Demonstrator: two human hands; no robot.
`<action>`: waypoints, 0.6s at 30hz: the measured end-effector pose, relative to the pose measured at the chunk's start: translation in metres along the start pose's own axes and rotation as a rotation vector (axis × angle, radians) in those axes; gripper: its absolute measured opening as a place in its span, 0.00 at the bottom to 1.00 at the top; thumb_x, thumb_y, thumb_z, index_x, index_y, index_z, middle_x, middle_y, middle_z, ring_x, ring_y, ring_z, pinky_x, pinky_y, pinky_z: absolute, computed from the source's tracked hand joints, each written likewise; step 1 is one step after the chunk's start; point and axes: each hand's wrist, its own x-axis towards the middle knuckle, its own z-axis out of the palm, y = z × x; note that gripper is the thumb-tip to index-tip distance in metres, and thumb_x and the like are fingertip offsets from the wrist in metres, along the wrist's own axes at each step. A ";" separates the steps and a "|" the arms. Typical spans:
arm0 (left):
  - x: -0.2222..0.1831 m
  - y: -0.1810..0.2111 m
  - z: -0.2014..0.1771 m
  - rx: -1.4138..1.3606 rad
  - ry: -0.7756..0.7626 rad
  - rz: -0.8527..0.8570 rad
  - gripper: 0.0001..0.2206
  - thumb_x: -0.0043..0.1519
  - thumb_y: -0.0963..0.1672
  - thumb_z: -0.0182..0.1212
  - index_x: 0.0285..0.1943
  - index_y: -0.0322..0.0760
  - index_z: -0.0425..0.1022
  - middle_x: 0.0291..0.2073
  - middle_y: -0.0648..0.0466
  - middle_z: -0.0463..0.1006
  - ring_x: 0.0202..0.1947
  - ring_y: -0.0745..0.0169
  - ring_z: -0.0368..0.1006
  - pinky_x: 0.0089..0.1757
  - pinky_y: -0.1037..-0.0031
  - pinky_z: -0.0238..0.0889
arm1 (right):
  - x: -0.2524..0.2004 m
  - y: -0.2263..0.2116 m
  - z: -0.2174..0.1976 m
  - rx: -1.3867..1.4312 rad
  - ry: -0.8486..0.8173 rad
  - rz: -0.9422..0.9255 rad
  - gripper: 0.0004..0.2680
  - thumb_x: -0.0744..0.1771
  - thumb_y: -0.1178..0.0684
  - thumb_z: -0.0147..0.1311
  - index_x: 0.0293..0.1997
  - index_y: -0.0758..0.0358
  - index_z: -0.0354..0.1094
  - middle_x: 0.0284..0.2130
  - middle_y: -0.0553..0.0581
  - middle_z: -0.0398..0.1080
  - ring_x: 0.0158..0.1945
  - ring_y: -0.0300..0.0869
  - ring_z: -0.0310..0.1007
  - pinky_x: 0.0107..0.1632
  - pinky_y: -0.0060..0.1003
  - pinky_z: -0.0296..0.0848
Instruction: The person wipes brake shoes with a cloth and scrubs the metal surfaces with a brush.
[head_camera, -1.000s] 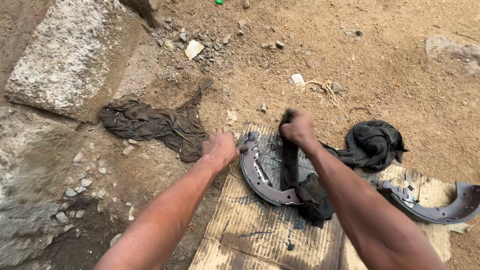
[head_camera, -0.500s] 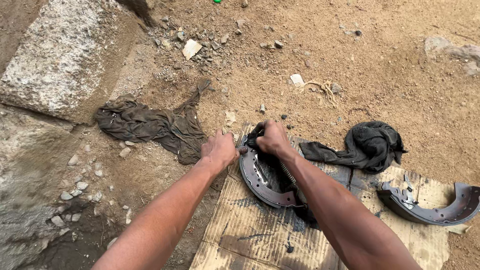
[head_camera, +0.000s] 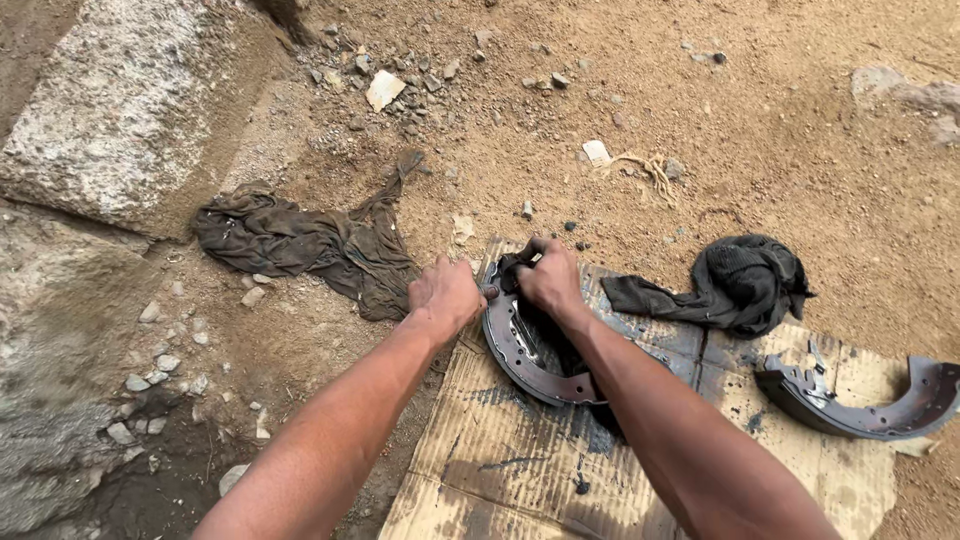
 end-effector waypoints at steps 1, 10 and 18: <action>0.002 0.002 -0.001 -0.002 -0.010 -0.041 0.18 0.56 0.50 0.71 0.50 0.38 0.80 0.49 0.45 0.77 0.48 0.47 0.77 0.47 0.56 0.73 | 0.001 0.001 -0.006 0.015 -0.082 0.024 0.15 0.58 0.57 0.63 0.47 0.67 0.75 0.39 0.68 0.77 0.45 0.54 0.79 0.51 0.45 0.75; 0.015 0.009 0.043 -0.003 -0.089 -0.058 0.12 0.61 0.49 0.60 0.40 0.37 0.81 0.34 0.48 0.81 0.35 0.55 0.77 0.37 0.62 0.70 | -0.025 0.052 -0.081 -0.163 -0.547 0.216 0.12 0.61 0.60 0.55 0.47 0.67 0.78 0.46 0.68 0.79 0.48 0.49 0.80 0.54 0.42 0.76; 0.017 -0.002 0.078 -0.451 -0.020 -0.068 0.09 0.65 0.41 0.49 0.40 0.33 0.77 0.26 0.54 0.73 0.21 0.66 0.63 0.23 0.74 0.58 | -0.057 0.054 -0.169 -0.273 -0.347 0.304 0.11 0.64 0.58 0.60 0.51 0.56 0.81 0.46 0.58 0.82 0.44 0.49 0.80 0.48 0.44 0.79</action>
